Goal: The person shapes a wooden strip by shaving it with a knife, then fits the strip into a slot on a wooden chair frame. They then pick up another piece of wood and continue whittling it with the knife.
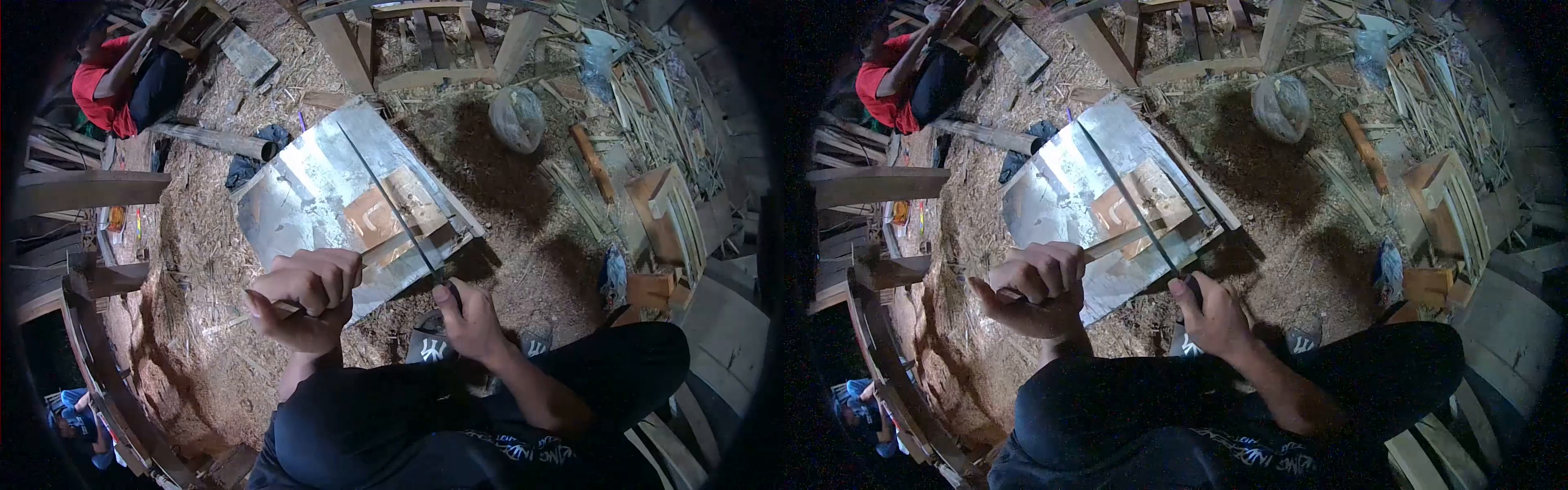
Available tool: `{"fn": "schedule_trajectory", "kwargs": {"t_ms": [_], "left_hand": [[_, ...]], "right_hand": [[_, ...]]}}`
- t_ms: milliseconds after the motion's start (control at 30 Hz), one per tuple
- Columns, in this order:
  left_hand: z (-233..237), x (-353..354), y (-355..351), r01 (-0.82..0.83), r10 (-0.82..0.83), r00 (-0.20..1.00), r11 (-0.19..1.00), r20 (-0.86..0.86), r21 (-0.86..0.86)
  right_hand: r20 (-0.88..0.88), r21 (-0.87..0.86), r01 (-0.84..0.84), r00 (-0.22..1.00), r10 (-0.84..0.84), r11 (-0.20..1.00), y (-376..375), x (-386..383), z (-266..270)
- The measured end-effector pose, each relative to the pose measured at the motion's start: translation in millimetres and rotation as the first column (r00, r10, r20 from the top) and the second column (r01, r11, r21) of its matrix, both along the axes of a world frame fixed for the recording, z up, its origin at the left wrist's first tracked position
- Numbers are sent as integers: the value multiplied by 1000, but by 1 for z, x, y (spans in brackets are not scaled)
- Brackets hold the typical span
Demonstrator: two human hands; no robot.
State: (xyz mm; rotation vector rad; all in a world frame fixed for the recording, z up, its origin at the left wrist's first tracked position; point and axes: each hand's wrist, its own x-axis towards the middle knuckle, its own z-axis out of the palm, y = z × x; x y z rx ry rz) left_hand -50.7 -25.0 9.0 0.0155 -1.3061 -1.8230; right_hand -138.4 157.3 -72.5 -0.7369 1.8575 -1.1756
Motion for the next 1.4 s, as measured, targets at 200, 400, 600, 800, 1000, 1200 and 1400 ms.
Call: {"fn": "schedule_trajectory", "kwargs": {"t_ms": [200,400,600,800,1000,1200,1400], "left_hand": [[0,2,0,-11,11,1000,1000,-3,1],[-3,0,-4,8,-8,1000,1000,-26,-1],[-5,2,-3,-15,14,1000,1000,-20,-16],[-4,1,-1,-9,9,1000,999,-9,38],[-4,2,0,-29,29,1000,999,3,44],[-4,1,1,-32,30,999,998,23,52],[-3,-1,5,-44,44,999,998,16,40]], "right_hand": [[-97,-334,84,988,-123,939,2,7,13],[-44,-36,31,999,-33,999,-5,3,-1],[31,-286,106,994,-101,952,1,3,23],[59,37,48,997,-50,998,-7,6,3],[-37,-219,80,995,-91,972,0,3,20],[68,-55,71,995,-67,996,-5,10,-3],[-5,-166,106,994,-109,980,1,7,17]]}}
